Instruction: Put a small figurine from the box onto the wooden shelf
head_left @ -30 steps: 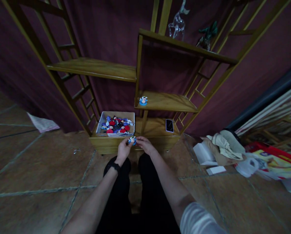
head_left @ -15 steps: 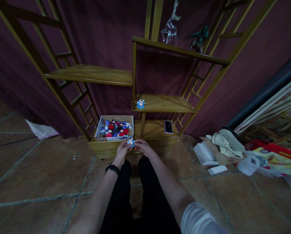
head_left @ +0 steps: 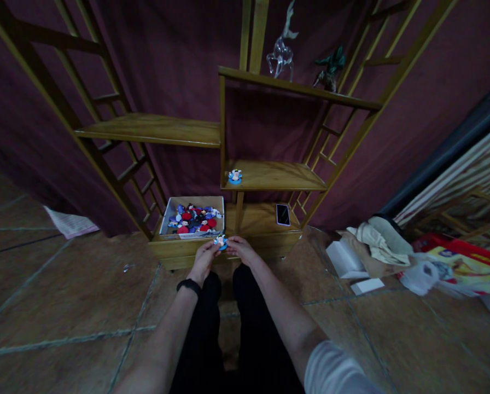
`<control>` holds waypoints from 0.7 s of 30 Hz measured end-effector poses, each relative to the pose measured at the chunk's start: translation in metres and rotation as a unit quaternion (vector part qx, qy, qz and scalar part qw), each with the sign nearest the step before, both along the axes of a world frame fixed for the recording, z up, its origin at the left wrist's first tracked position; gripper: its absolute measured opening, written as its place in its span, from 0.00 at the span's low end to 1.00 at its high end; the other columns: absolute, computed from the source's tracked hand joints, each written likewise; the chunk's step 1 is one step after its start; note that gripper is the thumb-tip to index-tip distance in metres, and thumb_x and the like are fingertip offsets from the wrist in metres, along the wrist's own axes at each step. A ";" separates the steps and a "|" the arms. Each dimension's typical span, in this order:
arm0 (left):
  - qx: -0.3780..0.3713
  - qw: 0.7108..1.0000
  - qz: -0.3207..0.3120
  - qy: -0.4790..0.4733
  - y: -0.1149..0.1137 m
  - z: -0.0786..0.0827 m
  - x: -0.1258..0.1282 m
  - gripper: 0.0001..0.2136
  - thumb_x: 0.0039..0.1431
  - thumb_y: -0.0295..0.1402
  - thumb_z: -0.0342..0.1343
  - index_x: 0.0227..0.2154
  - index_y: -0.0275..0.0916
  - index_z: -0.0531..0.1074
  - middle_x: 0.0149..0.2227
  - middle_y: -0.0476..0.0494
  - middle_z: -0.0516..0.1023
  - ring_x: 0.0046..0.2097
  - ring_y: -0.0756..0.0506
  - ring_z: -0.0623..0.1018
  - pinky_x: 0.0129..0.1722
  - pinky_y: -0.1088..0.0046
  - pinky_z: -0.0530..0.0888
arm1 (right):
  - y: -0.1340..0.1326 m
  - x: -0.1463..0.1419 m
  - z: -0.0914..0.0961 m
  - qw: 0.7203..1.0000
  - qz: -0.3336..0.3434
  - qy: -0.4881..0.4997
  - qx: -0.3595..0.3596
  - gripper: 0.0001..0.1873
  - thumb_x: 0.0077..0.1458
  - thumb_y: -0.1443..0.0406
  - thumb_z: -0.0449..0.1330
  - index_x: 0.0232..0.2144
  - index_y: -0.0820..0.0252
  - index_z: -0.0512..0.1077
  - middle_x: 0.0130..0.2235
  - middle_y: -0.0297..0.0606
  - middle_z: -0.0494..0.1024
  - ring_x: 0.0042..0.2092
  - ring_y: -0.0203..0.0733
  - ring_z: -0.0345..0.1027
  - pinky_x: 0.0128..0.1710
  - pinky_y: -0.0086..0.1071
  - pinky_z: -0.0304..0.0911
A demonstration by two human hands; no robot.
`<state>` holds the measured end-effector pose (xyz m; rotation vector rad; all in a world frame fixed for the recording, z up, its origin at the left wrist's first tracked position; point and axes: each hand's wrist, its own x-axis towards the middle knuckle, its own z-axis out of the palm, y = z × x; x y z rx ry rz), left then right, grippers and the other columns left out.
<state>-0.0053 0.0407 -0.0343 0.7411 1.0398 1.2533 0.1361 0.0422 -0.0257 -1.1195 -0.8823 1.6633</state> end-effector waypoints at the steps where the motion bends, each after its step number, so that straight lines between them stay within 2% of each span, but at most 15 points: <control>1: 0.000 1.000 -0.001 -0.001 0.000 0.000 0.000 0.16 0.30 0.33 0.67 0.27 0.34 0.75 0.28 0.43 0.76 0.28 0.51 0.72 0.26 0.77 0.67 | 0.000 0.000 0.000 1.000 -0.003 -0.003 -0.001 0.15 0.38 0.58 0.66 0.27 0.59 0.69 0.24 0.29 0.70 0.26 0.30 0.64 0.32 0.27 0.62; 13: -0.017 1.000 0.018 -0.007 -0.001 0.000 0.000 0.13 0.31 0.31 0.66 0.25 0.34 0.75 0.27 0.43 0.76 0.26 0.51 0.73 0.27 0.75 0.69 | 0.001 0.001 0.000 0.999 -0.035 -0.006 -0.005 0.17 0.36 0.56 0.66 0.27 0.59 0.70 0.24 0.29 0.71 0.25 0.30 0.64 0.30 0.27 0.62; 21: -0.014 1.000 0.013 -0.006 -0.001 -0.002 -0.001 0.14 0.31 0.32 0.66 0.26 0.34 0.75 0.26 0.45 0.76 0.25 0.52 0.71 0.25 0.77 0.68 | 0.001 0.002 -0.001 1.000 -0.014 -0.002 -0.002 0.17 0.37 0.56 0.66 0.29 0.58 0.71 0.26 0.30 0.72 0.26 0.29 0.64 0.31 0.27 0.62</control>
